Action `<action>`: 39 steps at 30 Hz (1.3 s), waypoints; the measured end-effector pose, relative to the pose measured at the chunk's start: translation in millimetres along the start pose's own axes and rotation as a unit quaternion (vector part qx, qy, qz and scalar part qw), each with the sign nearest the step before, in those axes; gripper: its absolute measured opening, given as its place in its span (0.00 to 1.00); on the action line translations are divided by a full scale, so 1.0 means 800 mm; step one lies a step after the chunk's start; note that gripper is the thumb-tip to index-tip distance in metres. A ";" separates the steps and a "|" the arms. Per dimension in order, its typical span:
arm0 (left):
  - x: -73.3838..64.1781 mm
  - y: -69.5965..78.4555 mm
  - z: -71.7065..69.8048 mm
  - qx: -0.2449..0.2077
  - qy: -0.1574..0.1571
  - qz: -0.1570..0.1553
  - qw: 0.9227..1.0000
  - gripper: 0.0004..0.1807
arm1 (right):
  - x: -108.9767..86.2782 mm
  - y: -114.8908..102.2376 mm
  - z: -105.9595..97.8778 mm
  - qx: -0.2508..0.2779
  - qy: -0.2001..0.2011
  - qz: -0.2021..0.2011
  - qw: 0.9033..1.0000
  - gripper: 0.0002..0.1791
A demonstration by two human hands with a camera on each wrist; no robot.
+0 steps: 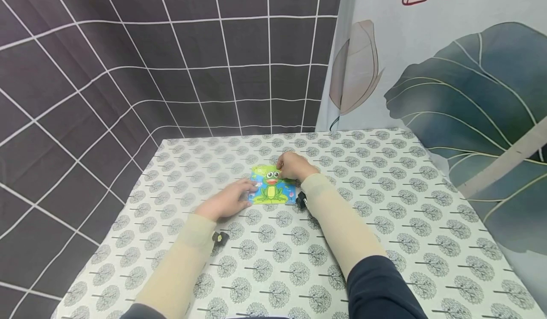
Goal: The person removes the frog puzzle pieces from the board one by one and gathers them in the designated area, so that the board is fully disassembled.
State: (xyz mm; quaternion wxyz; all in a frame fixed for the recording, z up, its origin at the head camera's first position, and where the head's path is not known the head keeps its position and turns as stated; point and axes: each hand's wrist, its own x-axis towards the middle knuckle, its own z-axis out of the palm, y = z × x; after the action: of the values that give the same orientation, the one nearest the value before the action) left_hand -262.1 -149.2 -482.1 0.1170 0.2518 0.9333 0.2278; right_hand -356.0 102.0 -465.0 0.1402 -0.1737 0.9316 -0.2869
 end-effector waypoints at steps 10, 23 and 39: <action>-0.002 0.001 -0.001 -0.001 -0.001 -0.001 1.000 0.29 | 0.003 -0.002 0.003 -0.021 0.006 0.003 1.000 0.15; -0.002 0.003 -0.002 -0.009 0.003 0.001 1.000 0.28 | 0.004 -0.001 0.005 -0.038 0.004 0.009 0.999 0.15; -0.001 0.002 0.000 -0.004 0.003 0.000 1.000 0.29 | 0.002 -0.001 0.007 -0.044 0.009 0.009 0.999 0.18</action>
State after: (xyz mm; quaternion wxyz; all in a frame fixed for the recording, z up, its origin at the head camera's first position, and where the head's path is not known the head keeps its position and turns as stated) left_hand -261.2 -148.4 -481.0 0.1149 0.2507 0.9328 0.2322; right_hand -355.4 98.0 -469.4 0.1264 -0.1689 0.9460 -0.2463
